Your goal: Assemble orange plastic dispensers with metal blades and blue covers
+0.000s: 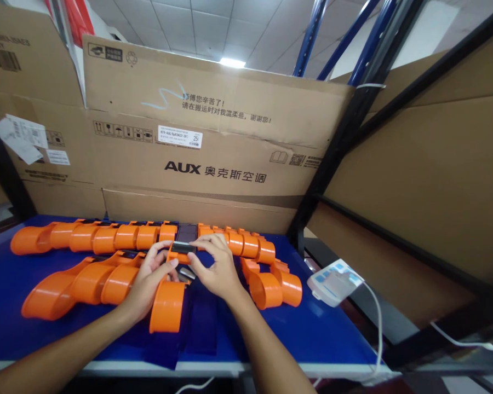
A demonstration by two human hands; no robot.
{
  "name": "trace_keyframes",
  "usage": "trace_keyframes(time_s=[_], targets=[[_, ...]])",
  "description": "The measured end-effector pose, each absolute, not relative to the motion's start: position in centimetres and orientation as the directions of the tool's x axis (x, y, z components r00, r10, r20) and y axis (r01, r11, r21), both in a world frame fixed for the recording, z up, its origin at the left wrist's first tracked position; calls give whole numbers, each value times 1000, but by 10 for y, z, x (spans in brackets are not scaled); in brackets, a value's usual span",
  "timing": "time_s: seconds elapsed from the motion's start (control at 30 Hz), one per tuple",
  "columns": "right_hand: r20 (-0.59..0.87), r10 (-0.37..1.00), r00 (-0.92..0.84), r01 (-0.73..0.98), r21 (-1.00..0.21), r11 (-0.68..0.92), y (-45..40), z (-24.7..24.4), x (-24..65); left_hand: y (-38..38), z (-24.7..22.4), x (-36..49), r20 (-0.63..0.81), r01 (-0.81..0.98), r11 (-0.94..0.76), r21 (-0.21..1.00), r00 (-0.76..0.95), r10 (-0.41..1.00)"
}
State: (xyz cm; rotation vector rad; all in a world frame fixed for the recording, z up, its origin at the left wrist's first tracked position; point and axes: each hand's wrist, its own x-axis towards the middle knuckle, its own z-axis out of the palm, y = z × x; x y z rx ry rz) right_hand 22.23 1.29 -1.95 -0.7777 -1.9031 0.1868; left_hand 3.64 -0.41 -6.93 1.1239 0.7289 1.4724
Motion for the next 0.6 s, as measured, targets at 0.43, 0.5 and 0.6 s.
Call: trace_keyframes(time_s=[0.43,0.5,0.6], targets=[[538,762,-360,650,-441,619,23,-9,252,-7,-66,36,227,-417,-184,890,56,972],[398,801,-448,731,-353,584,23,-8,259,-7,-66,36,222,-420,-179,890,56,973],[189,839,-510,800,-254,543,20,-10,264,-9,-64,36,214,-419,-174,891,51,976]])
